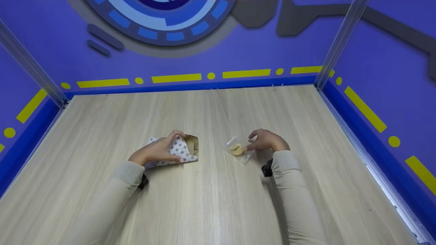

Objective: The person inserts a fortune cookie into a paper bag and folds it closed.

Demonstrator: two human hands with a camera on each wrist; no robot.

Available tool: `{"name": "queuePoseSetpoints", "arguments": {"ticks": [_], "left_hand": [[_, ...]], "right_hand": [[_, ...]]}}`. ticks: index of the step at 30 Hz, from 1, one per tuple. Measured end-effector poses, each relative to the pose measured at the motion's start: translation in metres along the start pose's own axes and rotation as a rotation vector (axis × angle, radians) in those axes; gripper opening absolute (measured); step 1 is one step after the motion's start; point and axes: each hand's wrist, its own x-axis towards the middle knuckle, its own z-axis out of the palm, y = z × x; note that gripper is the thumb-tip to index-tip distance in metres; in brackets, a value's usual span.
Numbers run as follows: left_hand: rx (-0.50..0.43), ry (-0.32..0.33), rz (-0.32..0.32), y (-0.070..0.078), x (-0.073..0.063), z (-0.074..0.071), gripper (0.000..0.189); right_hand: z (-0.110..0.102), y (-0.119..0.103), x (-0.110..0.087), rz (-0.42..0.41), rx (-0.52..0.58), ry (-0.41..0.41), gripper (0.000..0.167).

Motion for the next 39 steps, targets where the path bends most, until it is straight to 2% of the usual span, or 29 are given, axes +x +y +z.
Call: {"name": "queuePoseSetpoints", "arguments": {"ticks": [11,22,31,39], "left_hand": [[0.002,0.004,0.001,0.000,0.000,-0.001,0.082],[-0.004,0.009,0.009,-0.001,0.002,-0.001,0.081],[-0.011,0.013,0.013,-0.002,0.002,-0.001,0.081],[-0.011,0.006,0.006,0.000,0.001,0.000,0.079]], "right_hand": [[0.007,0.004,0.003,-0.068,0.062,0.058,0.052],[0.013,0.005,0.010,-0.066,0.167,0.085,0.041],[0.018,0.002,0.014,-0.025,0.233,0.133,0.044],[0.026,-0.001,0.016,-0.027,0.390,0.194,0.044]]}}
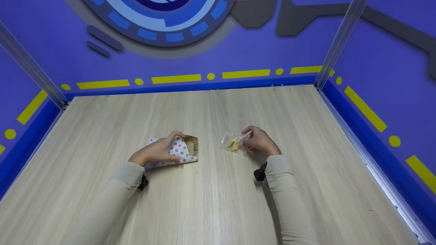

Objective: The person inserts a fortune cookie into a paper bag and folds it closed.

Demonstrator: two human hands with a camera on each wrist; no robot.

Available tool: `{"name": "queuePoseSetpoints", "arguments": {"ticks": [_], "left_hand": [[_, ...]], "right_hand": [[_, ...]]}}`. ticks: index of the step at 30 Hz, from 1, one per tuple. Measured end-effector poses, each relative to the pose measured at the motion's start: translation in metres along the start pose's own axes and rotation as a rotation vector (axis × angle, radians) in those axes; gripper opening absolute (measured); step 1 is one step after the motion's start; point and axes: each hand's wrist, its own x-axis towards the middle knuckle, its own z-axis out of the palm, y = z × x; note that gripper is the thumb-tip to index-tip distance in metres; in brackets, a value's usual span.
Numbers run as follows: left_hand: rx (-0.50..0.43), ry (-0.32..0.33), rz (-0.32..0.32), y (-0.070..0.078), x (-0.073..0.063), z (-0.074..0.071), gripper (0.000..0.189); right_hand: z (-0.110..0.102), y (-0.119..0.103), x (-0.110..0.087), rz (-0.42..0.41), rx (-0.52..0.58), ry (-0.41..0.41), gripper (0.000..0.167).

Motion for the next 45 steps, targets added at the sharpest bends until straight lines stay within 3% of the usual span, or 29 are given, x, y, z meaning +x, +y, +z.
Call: {"name": "queuePoseSetpoints", "arguments": {"ticks": [7,12,17,23,30,45], "left_hand": [[0.003,0.007,0.006,0.000,0.000,0.000,0.080],[-0.003,0.005,0.017,0.000,0.000,0.000,0.080],[0.002,0.004,0.020,0.000,0.000,0.000,0.082],[-0.004,0.009,0.021,-0.001,0.000,0.001,0.083],[0.003,0.010,0.020,0.000,0.000,0.001,0.082],[0.008,0.000,0.006,-0.001,0.000,0.001,0.081]], "right_hand": [[0.007,0.002,0.004,-0.031,0.127,0.058,0.049],[0.010,0.004,0.006,-0.075,0.158,0.131,0.047],[0.013,0.005,0.007,-0.057,0.153,0.192,0.049],[0.019,0.006,0.009,-0.026,0.161,0.263,0.039],[0.025,0.002,0.010,0.003,0.265,0.255,0.033],[0.034,-0.017,0.010,-0.045,0.300,0.246,0.031]]}}
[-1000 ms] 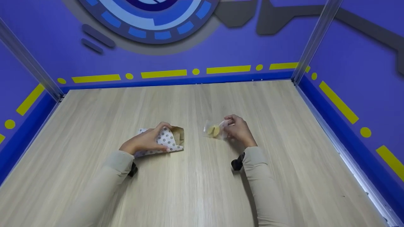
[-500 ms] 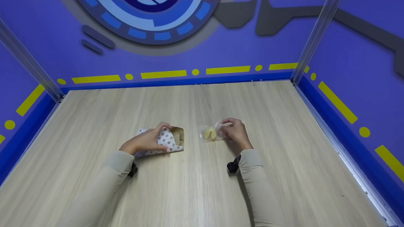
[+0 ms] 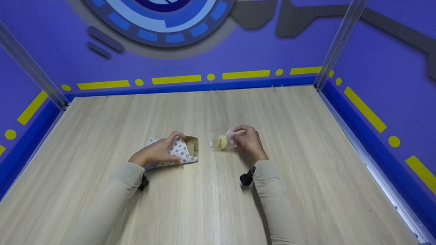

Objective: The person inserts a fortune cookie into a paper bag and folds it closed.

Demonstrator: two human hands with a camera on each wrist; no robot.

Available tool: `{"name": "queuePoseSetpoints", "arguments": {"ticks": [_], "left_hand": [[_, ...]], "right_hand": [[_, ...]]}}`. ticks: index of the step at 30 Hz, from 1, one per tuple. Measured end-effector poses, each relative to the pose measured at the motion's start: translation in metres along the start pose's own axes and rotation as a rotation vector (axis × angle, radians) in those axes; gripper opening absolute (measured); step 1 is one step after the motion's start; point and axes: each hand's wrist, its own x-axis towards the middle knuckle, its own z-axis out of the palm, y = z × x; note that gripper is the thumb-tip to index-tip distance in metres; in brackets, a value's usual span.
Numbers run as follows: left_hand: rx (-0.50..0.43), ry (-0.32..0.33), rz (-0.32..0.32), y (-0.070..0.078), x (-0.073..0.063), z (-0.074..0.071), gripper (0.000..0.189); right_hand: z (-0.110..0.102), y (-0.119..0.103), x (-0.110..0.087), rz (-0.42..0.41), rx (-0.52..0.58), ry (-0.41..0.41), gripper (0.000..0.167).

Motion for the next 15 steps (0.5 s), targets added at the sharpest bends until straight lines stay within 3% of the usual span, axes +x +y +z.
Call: {"name": "queuePoseSetpoints", "arguments": {"ticks": [15], "left_hand": [[0.005,-0.003,-0.005,0.001,0.000,0.000,0.081]], "right_hand": [[0.018,-0.011,0.001,0.038,0.082,-0.038,0.035]]}}
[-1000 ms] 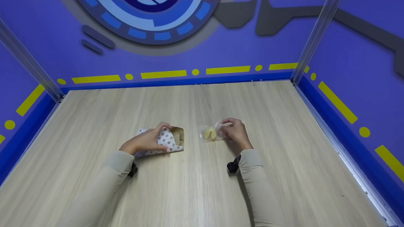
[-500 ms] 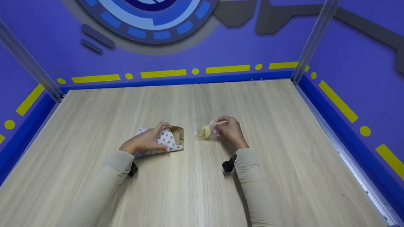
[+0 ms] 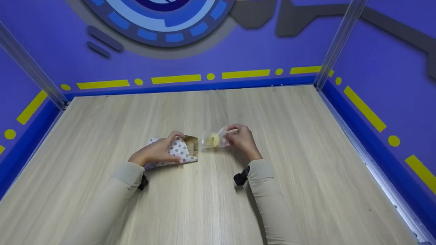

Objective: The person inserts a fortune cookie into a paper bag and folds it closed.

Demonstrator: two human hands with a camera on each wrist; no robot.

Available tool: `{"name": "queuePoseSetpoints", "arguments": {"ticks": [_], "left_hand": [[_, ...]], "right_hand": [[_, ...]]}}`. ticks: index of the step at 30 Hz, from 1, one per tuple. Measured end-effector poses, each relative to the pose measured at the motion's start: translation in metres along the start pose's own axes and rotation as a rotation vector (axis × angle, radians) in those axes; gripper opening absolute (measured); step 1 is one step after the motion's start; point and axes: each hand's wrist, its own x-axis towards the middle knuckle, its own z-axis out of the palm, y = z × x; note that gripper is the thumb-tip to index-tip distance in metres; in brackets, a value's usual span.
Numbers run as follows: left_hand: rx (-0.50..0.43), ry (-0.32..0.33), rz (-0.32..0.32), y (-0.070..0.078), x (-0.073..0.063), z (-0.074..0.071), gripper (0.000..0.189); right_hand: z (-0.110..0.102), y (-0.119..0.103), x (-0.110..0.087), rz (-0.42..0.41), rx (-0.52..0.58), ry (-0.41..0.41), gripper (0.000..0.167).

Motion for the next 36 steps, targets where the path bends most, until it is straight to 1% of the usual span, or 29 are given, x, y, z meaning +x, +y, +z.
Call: {"name": "queuePoseSetpoints", "arguments": {"ticks": [10,13,17,22,28,36], "left_hand": [[-0.001,0.000,-0.004,-0.002,-0.001,-0.001,0.082],[0.000,0.001,-0.003,-0.002,-0.001,-0.001,0.082],[0.001,0.003,0.006,-0.002,-0.001,-0.001,0.083],[0.002,0.004,0.002,-0.001,-0.002,-0.001,0.082],[0.003,0.004,-0.002,-0.001,-0.002,-0.002,0.081],[-0.013,0.005,0.001,-0.001,-0.001,-0.001,0.082]], "right_hand": [[0.013,-0.004,0.000,0.006,0.047,-0.017,0.033],[0.016,-0.005,0.001,0.009,0.061,-0.037,0.033],[0.019,-0.006,0.002,0.008,0.050,-0.061,0.035],[0.025,-0.007,0.003,0.009,0.037,-0.066,0.033],[0.030,-0.008,0.004,0.013,0.062,-0.080,0.031],[0.036,-0.005,0.007,0.010,0.081,-0.112,0.034]]}}
